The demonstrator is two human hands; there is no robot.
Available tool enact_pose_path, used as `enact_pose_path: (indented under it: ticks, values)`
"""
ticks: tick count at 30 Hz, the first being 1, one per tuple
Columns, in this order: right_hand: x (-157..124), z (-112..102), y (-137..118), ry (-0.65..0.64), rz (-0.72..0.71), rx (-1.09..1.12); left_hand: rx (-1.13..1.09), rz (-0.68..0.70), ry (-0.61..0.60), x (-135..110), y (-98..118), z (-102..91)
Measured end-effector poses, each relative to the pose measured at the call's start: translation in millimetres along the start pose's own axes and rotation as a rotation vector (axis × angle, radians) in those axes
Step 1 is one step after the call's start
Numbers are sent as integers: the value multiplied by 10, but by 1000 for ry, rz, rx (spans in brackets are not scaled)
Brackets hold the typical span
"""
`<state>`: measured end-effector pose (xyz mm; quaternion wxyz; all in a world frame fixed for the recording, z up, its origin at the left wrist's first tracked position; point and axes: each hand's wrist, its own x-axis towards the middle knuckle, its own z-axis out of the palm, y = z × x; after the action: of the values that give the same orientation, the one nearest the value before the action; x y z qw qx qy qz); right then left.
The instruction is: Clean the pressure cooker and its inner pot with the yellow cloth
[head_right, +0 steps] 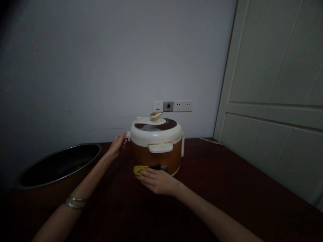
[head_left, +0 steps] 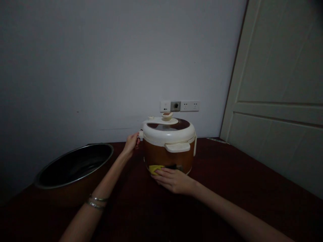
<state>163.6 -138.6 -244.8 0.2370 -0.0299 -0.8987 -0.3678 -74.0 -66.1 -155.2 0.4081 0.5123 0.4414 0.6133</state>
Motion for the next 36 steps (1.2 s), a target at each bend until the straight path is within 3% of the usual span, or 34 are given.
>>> enact_pose_path:
  ticks: [5,9,12,15,20,27,31,33,36]
  values:
    - [-537,-353,199,-10,13,18,-9,-10,5,-39,29,27]
    - [-506,-529,400,44,135,10,-15,-21,11,-49,34,37]
    - [-360,-475,374,72,189,12,-15,-31,20,-33,12,33]
    - [-289,-348,242,50,129,49,-14,-33,25,-19,-5,23]
    - [-507,-297,122,62,145,15,-11,-38,20,-29,13,15]
    - [-1020,-401,213,92,434,-34,-27,-37,12,-26,23,30]
    - [-1158,-295,221,221,862,44,-38,-31,15,-20,11,31]
    - [-1202,-219,198,218,1026,93,-42,-29,19,-21,8,29]
    - [-1265,-137,121,127,1035,128,-47,-30,22,-24,6,30]
